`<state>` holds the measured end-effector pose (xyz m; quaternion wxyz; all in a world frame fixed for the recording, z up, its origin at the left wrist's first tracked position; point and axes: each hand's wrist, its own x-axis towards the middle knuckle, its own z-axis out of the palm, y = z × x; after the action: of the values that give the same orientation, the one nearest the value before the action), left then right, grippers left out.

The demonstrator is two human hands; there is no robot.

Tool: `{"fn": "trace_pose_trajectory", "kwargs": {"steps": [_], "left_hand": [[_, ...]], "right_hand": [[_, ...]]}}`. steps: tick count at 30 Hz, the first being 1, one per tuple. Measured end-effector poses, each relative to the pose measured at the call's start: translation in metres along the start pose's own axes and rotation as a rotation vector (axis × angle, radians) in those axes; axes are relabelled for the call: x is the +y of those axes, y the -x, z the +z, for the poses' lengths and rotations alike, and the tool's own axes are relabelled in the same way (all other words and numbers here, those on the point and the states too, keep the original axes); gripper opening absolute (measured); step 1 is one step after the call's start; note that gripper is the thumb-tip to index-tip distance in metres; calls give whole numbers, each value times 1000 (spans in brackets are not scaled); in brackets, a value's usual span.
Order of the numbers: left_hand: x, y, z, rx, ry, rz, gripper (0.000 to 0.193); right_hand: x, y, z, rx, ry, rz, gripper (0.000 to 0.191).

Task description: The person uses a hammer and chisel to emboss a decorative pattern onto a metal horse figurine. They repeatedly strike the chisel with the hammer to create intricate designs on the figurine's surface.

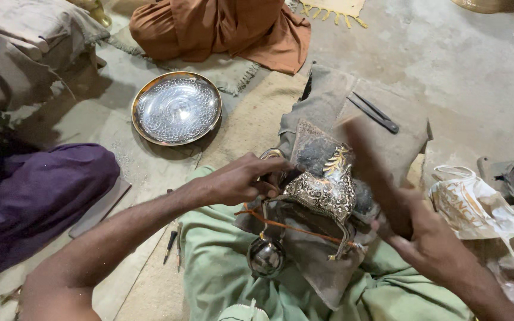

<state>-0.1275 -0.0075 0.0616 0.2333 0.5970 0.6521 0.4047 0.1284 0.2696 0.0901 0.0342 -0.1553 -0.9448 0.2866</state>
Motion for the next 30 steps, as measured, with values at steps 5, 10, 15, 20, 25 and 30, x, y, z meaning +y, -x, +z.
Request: {"fn": "trace_pose_trajectory", "kwargs": {"steps": [5, 10, 15, 20, 25, 30], "left_hand": [[6, 0, -4, -14, 93, -4, 52], [5, 9, -3, -3, 14, 9, 56], [-11, 19, -1, 65, 122, -36, 49], [-30, 0, -7, 289, 599, -141, 55], [-41, -41, -16, 104, 738, -166, 58], [-46, -67, -13, -97, 673, -146, 54]], "right_hand": [[-5, 1, -5, 10, 157, 274, 66], [-11, 7, -10, -34, 157, -59, 63], [-21, 12, -15, -59, 88, 86, 58], [-24, 3, -24, 87, 101, 121, 59], [-19, -19, -38, 60, 121, 123, 68], [-16, -34, -51, -82, 254, 254, 69]]}}
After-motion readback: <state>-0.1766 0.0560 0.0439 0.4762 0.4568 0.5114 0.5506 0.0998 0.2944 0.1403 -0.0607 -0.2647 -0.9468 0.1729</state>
